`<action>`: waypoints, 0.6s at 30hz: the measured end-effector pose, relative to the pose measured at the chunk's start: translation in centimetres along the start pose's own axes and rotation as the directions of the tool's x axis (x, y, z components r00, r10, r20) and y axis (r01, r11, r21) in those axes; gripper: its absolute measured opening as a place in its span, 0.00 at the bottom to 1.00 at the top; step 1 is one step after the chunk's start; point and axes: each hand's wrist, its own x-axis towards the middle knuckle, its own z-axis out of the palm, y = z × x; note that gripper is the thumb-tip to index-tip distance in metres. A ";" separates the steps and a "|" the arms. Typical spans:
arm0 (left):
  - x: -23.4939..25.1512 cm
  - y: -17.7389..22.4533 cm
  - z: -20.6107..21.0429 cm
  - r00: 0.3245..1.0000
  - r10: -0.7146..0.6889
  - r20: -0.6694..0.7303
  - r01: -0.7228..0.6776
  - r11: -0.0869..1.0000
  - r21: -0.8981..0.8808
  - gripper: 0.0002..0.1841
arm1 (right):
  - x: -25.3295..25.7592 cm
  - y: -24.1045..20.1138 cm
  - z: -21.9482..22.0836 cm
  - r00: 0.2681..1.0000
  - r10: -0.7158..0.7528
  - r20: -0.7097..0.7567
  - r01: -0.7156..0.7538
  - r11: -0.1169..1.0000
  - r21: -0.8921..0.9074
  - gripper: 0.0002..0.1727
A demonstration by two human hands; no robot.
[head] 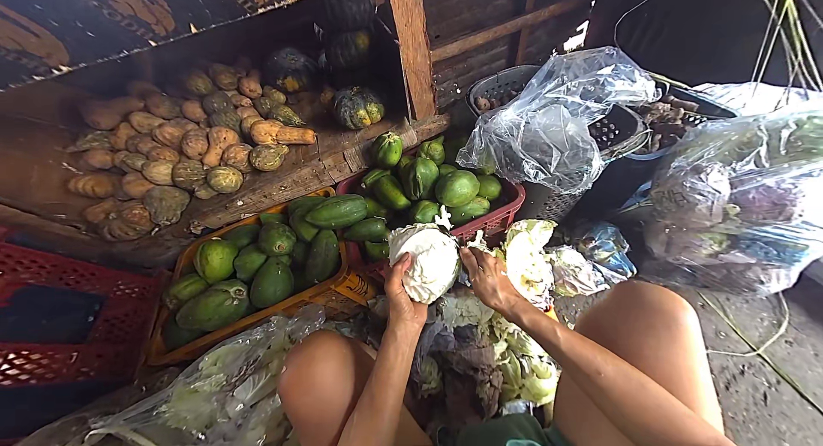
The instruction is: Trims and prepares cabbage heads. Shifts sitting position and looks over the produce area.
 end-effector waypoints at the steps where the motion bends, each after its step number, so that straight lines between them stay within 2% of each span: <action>1: 0.1 -0.1 0.1 1.000 0.001 -0.008 -0.001 1.000 0.005 0.20 | 0.0 -0.1 0.1 1.000 0.006 0.000 -0.006 1.000 -0.009 0.30; 6: 0.2 -0.2 0.2 0.999 0.024 -0.031 -0.023 1.000 0.013 0.17 | -0.7 -0.3 0.8 1.000 0.005 0.028 -0.005 1.000 -0.009 0.30; 18: 0.6 -0.8 -0.1 0.997 0.006 -0.071 -0.002 0.999 0.044 0.24 | 0.2 0.6 1.1 0.994 0.061 0.087 -0.072 0.988 0.136 0.31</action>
